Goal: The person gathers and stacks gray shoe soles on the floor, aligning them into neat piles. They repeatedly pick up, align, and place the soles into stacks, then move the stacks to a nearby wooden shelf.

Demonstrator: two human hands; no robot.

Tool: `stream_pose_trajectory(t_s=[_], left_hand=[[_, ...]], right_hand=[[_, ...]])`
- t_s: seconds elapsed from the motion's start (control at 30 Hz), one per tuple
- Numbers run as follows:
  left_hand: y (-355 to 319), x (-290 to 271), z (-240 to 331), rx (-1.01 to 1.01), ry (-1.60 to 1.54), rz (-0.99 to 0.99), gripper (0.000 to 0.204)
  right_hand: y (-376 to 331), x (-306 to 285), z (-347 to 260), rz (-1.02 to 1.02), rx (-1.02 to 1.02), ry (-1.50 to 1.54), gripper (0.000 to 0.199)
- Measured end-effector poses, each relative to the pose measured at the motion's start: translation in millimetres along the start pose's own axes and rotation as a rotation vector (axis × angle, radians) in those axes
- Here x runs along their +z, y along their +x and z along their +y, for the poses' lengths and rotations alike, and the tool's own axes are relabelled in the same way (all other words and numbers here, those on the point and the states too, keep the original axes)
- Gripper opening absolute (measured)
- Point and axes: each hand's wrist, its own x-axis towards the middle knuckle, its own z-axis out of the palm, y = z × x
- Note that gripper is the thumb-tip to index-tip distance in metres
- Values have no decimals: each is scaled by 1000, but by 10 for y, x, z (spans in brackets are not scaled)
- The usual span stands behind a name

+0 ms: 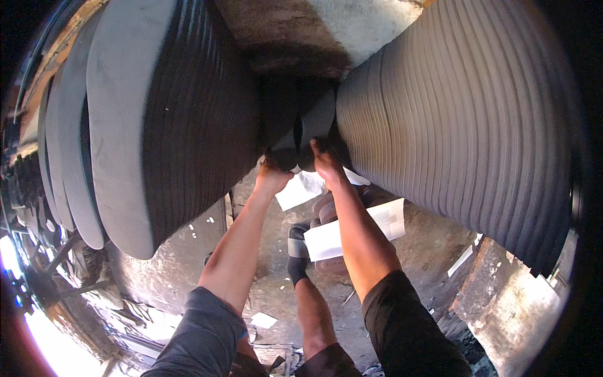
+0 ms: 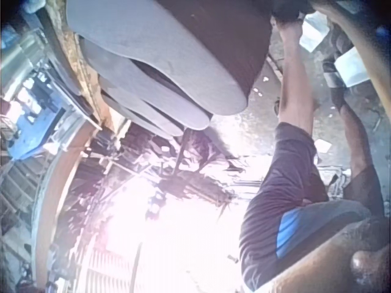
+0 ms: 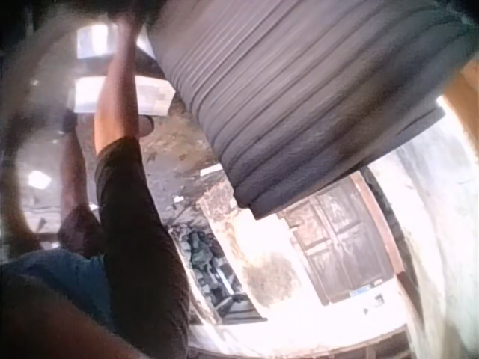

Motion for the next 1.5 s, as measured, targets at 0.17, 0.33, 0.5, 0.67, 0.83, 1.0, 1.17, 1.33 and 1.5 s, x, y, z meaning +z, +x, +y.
stream_pose_trajectory(t_s=[0.17,0.33,0.5,0.67,0.83,1.0,1.17,1.33,1.5], left_hand=[[10,-21,74,-97,-734,177,50],[98,-138,293,-117,-140,182,62],[-579,-199,207,-145,-135,245,71],[-2386,-245,-719,-174,-141,147,74],[-4888,-334,-2174,-551,37,12,77],[-6875,-243,-3575,-753,17,-6,86],[-8299,-46,-4382,-700,-237,335,73],[-9422,-305,-4874,-502,-348,403,44],[-9980,-839,-5091,-832,-1069,689,70]], right_hand=[[138,18,-130,107,-5,113,71],[349,-9,-112,44,-94,-329,63],[-83,-45,-227,186,-98,-351,56],[-1372,-458,-145,53,-115,-417,50],[-2900,-1017,339,29,-37,-651,49],[-4345,-1010,735,-130,363,-1008,64],[-5278,-310,685,-43,353,-1057,61],[-5618,956,38,-154,19,-1001,53],[-5642,2068,-890,-239,-61,-977,46]])
